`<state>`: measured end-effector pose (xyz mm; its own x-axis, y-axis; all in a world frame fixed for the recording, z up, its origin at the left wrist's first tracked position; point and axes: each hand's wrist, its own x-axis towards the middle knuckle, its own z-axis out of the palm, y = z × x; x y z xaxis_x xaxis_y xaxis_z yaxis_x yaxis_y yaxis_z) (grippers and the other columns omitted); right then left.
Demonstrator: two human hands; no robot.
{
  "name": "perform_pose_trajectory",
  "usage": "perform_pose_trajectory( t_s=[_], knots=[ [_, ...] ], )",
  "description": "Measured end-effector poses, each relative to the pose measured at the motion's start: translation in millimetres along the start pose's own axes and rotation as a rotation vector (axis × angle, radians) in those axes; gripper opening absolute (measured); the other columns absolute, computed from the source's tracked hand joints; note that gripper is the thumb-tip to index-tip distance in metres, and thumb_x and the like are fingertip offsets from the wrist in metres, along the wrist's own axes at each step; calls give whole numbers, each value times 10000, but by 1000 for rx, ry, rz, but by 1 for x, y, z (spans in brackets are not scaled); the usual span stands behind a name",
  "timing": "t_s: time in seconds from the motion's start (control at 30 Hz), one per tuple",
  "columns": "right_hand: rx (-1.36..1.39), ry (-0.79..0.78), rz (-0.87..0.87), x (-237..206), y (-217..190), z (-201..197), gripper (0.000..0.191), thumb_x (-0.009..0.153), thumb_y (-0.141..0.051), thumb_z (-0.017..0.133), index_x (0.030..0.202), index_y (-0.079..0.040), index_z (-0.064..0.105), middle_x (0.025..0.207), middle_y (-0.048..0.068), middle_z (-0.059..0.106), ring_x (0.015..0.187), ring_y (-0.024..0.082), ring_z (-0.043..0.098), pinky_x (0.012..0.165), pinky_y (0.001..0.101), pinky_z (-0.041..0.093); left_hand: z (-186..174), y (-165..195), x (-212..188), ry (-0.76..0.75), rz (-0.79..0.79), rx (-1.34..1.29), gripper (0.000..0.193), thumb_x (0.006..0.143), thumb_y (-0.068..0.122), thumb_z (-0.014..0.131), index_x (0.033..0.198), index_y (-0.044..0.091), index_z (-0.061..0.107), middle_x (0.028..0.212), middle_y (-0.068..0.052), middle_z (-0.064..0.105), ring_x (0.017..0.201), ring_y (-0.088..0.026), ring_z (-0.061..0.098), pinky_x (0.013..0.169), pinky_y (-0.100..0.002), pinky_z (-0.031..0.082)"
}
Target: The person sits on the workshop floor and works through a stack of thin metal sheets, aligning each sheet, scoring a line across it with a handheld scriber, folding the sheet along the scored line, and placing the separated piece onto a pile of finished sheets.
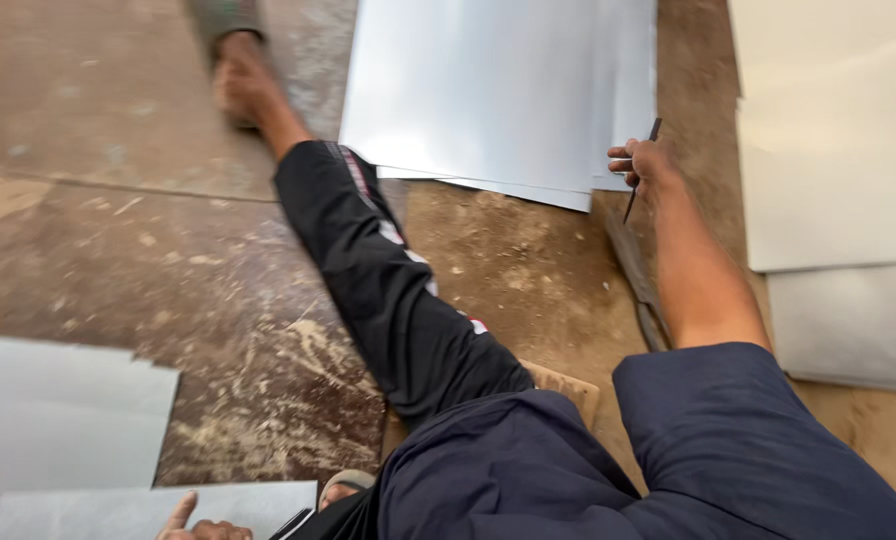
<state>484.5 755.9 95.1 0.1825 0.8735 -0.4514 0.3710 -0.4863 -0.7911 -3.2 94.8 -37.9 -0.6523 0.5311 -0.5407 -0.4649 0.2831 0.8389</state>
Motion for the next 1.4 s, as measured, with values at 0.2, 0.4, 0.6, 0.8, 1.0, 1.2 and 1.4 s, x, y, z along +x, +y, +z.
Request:
perform_pose_trajectory(
  t_s=[0.2,0.4,0.6,0.8,1.0,1.2,1.4],
  knots=[
    [22,4,98,9,29,-27,287,1025,-111,513,1149,101,661,1066,181,730,850,211,729,551,270,540,35,-44,-2,-213,-83,-193,615,1004,249,586,1516,-14,367,786,-172,700,643,-271,680,720,-524,565],
    [-3,-59,95,-5,20,17,339,1019,-91,507,1262,144,527,1247,258,651,981,270,734,664,291,628,22,-36,-17,-232,-82,-283,640,1039,246,545,1559,-36,300,774,-204,684,639,-300,678,715,-568,557],
    [-102,-88,71,-8,17,32,363,1023,-60,491,1295,181,511,1252,282,634,1025,278,736,695,285,617,8,-31,-26,-261,-84,-329,666,1074,243,504,1603,-58,233,763,-236,668,635,-329,675,711,-611,549],
    [-92,-93,106,-2,21,34,353,1024,-89,491,1297,135,499,1153,203,648,890,196,700,701,285,618,1,-27,-31,-285,-100,-349,693,1109,240,463,1646,-80,166,751,-268,652,631,-358,673,706,-655,541],
    [153,-30,312,9,19,33,319,1055,-153,496,1266,86,498,1050,157,666,739,175,654,638,315,631,1,-23,-38,-205,-92,-197,812,1064,358,516,1640,-89,158,694,-233,629,592,-328,669,662,-622,561],
    [274,-9,381,8,12,36,343,1051,-200,486,1309,15,416,991,102,595,752,191,619,535,314,522,-9,-28,-54,-157,-29,-33,816,1051,373,519,1629,-97,185,723,-208,630,587,-265,643,666,-551,596],
    [241,-222,235,7,-5,41,327,1042,-226,602,1234,21,505,1010,109,594,757,195,586,468,259,396,-9,-22,-45,-146,-89,-1,826,990,387,510,1592,-70,178,694,-221,641,619,-323,700,634,-525,618]
  ],
)
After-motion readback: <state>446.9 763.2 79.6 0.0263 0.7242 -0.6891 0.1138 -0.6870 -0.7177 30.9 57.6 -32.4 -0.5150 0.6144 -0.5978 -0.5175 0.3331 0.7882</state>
